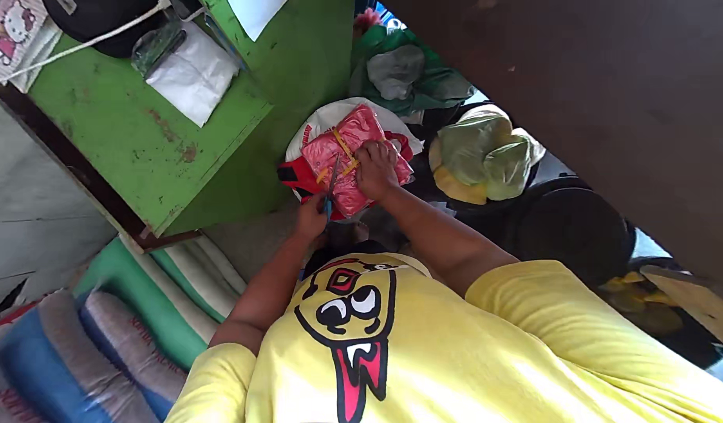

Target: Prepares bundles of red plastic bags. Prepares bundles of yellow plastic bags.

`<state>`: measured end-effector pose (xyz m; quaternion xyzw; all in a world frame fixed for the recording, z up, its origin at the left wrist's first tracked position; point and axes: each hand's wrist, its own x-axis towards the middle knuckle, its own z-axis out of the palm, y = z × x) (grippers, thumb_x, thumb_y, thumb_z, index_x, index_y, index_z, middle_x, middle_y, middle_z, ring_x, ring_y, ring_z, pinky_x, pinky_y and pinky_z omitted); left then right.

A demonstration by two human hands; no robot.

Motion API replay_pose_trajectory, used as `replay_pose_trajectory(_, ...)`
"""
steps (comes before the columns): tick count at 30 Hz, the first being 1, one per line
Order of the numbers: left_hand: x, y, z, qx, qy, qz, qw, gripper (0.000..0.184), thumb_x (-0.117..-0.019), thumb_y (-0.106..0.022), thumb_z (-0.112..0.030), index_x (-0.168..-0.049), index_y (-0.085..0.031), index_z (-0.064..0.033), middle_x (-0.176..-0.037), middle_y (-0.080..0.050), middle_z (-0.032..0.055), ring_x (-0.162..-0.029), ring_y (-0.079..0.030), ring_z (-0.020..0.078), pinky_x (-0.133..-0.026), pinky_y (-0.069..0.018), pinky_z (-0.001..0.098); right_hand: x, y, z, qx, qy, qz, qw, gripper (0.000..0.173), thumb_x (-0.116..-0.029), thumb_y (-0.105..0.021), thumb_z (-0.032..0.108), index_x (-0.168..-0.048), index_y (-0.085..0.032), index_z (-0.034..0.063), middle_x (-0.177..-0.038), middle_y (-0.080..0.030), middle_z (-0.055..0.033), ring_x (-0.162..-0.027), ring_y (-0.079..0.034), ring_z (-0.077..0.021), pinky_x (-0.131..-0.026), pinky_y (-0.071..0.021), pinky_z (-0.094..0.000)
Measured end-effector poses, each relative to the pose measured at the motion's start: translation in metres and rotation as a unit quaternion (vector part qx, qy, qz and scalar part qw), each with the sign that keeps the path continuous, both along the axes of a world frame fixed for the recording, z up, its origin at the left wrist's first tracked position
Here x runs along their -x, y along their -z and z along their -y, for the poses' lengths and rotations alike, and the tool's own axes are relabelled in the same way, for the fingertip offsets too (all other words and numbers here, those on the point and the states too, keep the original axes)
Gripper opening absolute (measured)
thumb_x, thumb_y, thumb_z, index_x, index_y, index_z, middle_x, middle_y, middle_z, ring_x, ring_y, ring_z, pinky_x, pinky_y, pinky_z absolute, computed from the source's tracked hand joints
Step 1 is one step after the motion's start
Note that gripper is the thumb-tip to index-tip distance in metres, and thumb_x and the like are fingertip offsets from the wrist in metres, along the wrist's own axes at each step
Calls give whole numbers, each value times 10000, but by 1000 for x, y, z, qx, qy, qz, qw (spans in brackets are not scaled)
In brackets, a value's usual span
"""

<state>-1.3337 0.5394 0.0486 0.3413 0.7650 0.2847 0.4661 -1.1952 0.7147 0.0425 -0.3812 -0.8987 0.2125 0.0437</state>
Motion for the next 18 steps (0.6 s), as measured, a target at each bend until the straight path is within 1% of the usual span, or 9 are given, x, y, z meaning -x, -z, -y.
replay_pose_trajectory(2,4,-1,2,5,24,2,1000,474,-960,-636,-9,-1424,-538,-10,-1266,-679,198,-1097,-704,273,-982,-569,456,-1,0,-1,4,-3,-13,1000,320,-996,-482,178,-1273,-622,103,-1455,-534,-162,-1461,-377,-398,-1104,-337,-634)
replay_pose_trajectory(4,12,-5,6,36,54,4,998,520,-940,-668,-14,-1442,-536,-48,-1249,-684,193,-1063,-708,281,-949,-577,475,-4,4,-1,-1,-1,-49,999,297,-988,-517,266,-1200,-655,110,-1402,-571,-149,-1430,-418,-383,-1085,-365,-611)
replay_pose_trajectory(6,26,-14,6,69,84,7,994,556,-930,-683,-24,-1464,-541,-91,-1255,-687,181,-1073,-705,282,-954,-574,487,-6,5,1,3,3,-75,997,319,-958,-567,356,-1134,-684,117,-1363,-587,-139,-1411,-433,-370,-1092,-361,-603)
replay_pose_trajectory(7,34,-19,4,82,102,10,991,551,-934,-676,-16,-1464,-544,-92,-1265,-686,178,-1089,-702,283,-966,-569,491,-6,4,4,9,8,-83,996,323,-944,-600,365,-1115,-702,111,-1356,-588,-137,-1409,-432,-365,-1118,-341,-599)
replay_pose_trajectory(9,48,-28,-3,98,142,7,985,530,-940,-663,-10,-1454,-556,-82,-1276,-687,171,-1101,-699,276,-975,-562,489,-4,3,11,18,27,-92,995,300,-907,-656,315,-1085,-718,82,-1364,-588,-140,-1423,-428,-352,-1179,-304,-576)
replay_pose_trajectory(11,58,-38,-15,112,173,6,978,520,-942,-659,-6,-1447,-559,-74,-1274,-685,170,-1094,-697,274,-974,-558,482,-3,-1,15,40,51,-94,993,295,-917,-680,242,-1130,-717,42,-1413,-565,-166,-1460,-395,-362,-1227,-278,-538)
replay_pose_trajectory(13,64,-47,-26,127,200,-11,972,511,-943,-663,-20,-1442,-565,-75,-1238,-694,177,-1053,-703,280,-948,-562,487,-3,-2,20,44,71,-97,992,298,-989,-632,252,-1166,-712,26,-1449,-547,-191,-1481,-376,-372,-1236,-299,-488)
replay_pose_trajectory(14,67,-52,-31,133,212,-20,968,505,-941,-673,-33,-1435,-572,-77,-1225,-697,178,-1045,-702,284,-943,-561,491,-2,-2,23,42,81,-103,990,303,-1007,-615,249,-1165,-713,10,-1450,-545,-211,-1482,-377,-383,-1231,-316,-476)
replay_pose_trajectory(18,78,-64,-39,140,248,-14,958,476,-950,-674,-43,-1417,-584,-54,-1188,-706,182,-1015,-705,267,-932,-560,471,9,-20,30,72,134,-75,985,268,-1009,-608,179,-1115,-723,-39,-1464,-520,-221,-1461,-408,-350,-1202,-371,-416)
